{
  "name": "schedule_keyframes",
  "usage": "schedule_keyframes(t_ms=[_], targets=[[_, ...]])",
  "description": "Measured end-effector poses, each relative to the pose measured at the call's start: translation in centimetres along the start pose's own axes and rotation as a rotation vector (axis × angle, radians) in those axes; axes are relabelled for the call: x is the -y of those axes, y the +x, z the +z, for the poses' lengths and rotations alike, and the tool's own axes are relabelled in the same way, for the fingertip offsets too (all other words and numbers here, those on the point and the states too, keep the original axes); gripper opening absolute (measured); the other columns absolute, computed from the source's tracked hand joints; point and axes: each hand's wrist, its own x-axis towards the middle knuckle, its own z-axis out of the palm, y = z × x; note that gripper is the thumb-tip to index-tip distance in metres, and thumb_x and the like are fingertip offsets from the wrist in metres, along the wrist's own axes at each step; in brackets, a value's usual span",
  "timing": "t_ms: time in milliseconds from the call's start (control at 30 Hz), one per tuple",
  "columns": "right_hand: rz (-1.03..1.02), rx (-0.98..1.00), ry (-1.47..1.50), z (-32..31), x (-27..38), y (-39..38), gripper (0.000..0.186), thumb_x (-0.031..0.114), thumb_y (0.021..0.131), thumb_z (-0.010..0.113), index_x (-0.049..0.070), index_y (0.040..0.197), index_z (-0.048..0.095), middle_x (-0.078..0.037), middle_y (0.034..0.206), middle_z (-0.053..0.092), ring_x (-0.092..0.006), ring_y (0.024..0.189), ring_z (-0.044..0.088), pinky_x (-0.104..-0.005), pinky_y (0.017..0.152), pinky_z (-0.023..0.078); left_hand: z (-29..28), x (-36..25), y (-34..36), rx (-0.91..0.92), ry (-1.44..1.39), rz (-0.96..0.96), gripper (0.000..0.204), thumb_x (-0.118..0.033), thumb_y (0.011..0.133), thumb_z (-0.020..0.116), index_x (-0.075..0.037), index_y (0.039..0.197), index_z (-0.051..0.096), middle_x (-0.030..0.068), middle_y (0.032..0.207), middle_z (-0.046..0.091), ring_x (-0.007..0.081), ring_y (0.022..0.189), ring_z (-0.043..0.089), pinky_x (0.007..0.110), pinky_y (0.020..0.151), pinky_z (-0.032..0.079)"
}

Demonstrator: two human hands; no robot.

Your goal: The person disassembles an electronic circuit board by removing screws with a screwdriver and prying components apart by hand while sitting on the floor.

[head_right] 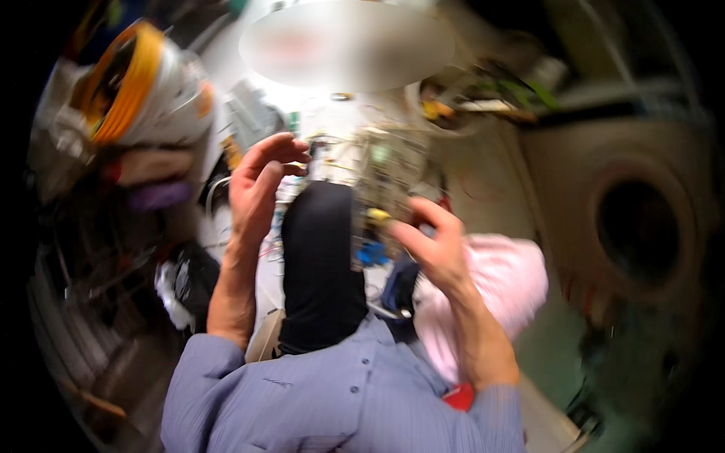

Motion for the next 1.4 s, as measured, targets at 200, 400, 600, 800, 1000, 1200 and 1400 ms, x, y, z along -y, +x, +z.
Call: schedule_keyframes(t_ms=[200, 400, 600, 800, 1000, 1200, 1400], targets=[[-0.27, 0.015, -0.017, -0.8, 3.9, -2.2, 0.032, 0.023, 0.086, 0.079, -0.001, 0.105, 0.074, -0.01, 0.087, 0.073, -0.0154, 0.081, 0.066, -0.0323, 0.072, 0.052, 12.3, -3.0, -1.7, 0.296, -0.131, -0.274, 0.039, -0.015, 0.095, 0.066, 0.005, 0.129, 0.061, 0.0161, 0.122, 0.069, 0.0221, 0.104, 0.07, 0.035, 0.092, 0.056], [-0.867, -0.45, 0.129, -13.9, 6.1, -8.9, 0.023, 0.018, 0.1, 0.064, -0.001, 0.111, 0.07, -0.01, 0.089, 0.073, -0.0049, 0.063, 0.054, -0.0214, 0.052, 0.042, 12.4, -2.2, 0.8, 0.263, -0.118, -0.178, 0.053, -0.02, 0.1, 0.058, 0.007, 0.143, 0.044, 0.0255, 0.133, 0.061, 0.0308, 0.114, 0.066, 0.041, 0.093, 0.057], [-0.596, -0.893, 0.283, -26.7, -4.6, -14.1, 0.017, 0.015, 0.099, 0.063, 0.001, 0.103, 0.071, -0.006, 0.082, 0.071, -0.0038, 0.056, 0.049, -0.0196, 0.047, 0.035, 9.2, -0.8, 4.3, 0.159, 0.078, -0.243, 0.051, -0.018, 0.101, 0.061, 0.005, 0.143, 0.045, 0.0234, 0.128, 0.065, 0.0301, 0.113, 0.068, 0.04, 0.093, 0.056], [0.335, -0.898, 0.342, -25.1, -36.3, -12.2, 0.012, 0.015, 0.084, 0.066, 0.004, 0.083, 0.07, -0.001, 0.071, 0.065, -0.0075, 0.054, 0.047, -0.0273, 0.046, 0.035, 10.7, 0.1, 5.8, 0.094, 0.311, -0.261, 0.049, -0.019, 0.099, 0.066, 0.006, 0.138, 0.049, 0.0226, 0.125, 0.068, 0.0288, 0.109, 0.07, 0.038, 0.09, 0.057], [0.73, -0.59, 0.359, -14.5, -45.6, -13.0, 0.008, 0.009, 0.081, 0.066, 0.002, 0.081, 0.068, -0.004, 0.068, 0.065, -0.012, 0.05, 0.049, -0.0305, 0.042, 0.037, 11.9, 1.7, 4.4, 0.035, 0.562, -0.373, 0.043, -0.019, 0.095, 0.071, 0.002, 0.129, 0.056, 0.0166, 0.117, 0.072, 0.0254, 0.102, 0.072, 0.037, 0.081, 0.059], [0.72, -0.505, 0.296, -10.2, -50.7, -11.6, 0.009, 0.009, 0.081, 0.065, 0.001, 0.083, 0.068, -0.005, 0.069, 0.066, -0.012, 0.047, 0.05, -0.0303, 0.042, 0.037, 11.2, 2.6, 4.2, -0.017, 0.626, -0.438, 0.043, -0.021, 0.094, 0.074, 0.001, 0.127, 0.058, 0.0145, 0.115, 0.073, 0.0236, 0.099, 0.072, 0.036, 0.079, 0.059], [0.778, -0.435, 0.253, -10.4, -49.4, -10.6, 0.014, 0.015, 0.079, 0.066, 0.003, 0.08, 0.072, -0.009, 0.073, 0.071, -0.0232, 0.067, 0.066, -0.0375, 0.066, 0.052, 11.6, 2.6, 3.3, -0.018, 0.701, -0.404, 0.044, -0.02, 0.093, 0.075, -0.001, 0.128, 0.056, 0.0139, 0.115, 0.073, 0.0227, 0.099, 0.071, 0.036, 0.085, 0.057]])
